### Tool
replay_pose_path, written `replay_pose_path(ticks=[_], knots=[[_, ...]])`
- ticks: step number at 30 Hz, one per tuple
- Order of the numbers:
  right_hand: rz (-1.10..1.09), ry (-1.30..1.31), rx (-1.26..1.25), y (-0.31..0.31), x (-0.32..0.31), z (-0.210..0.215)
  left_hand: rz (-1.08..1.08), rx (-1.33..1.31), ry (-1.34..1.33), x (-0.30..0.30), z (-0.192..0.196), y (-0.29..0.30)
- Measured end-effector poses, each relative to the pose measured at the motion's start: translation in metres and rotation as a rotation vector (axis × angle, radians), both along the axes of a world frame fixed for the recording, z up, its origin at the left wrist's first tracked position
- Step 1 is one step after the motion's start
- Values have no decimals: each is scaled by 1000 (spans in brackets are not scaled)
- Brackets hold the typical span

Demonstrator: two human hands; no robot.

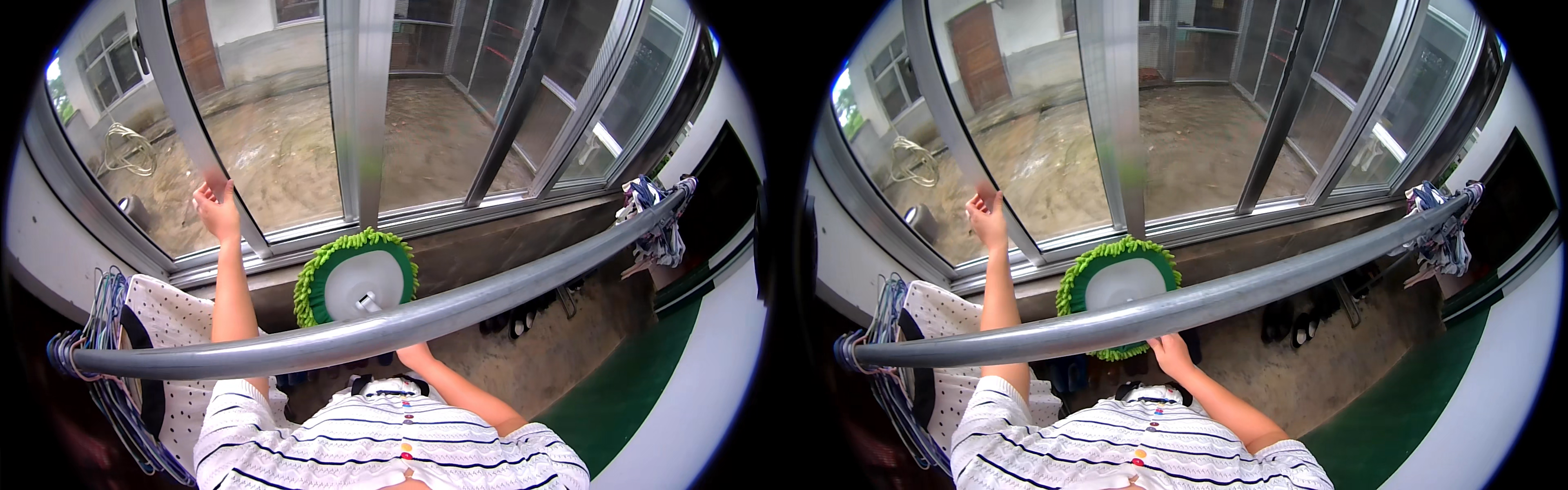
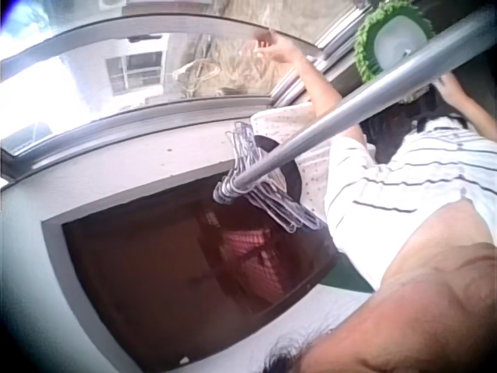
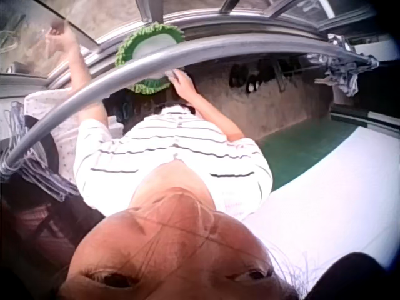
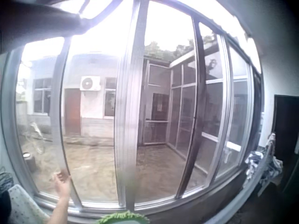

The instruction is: The person uses a long-handled green duster to clean the exterior glass panels of a balcony enclosure. They systematically wipe the glass surfaces from top to bottom, moving along the balcony to cover different sections of the window frame.

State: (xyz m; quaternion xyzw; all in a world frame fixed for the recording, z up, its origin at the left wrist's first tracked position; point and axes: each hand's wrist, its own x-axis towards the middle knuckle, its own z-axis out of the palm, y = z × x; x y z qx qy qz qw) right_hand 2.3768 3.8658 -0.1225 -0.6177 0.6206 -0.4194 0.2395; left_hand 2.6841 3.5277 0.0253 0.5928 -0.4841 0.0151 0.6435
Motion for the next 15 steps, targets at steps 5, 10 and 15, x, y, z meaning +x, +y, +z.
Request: replay_pose_path(ticks=[5,10,15], knots=[[-86,49,-12,7,15,6,-184,13,14,-27,-9,0],[-153,50,77,7,35,-1,-302,32,56,-38,-21,-6],[-213,42,57,9,47,-22,-407,40,25,-45,-32,-12]])
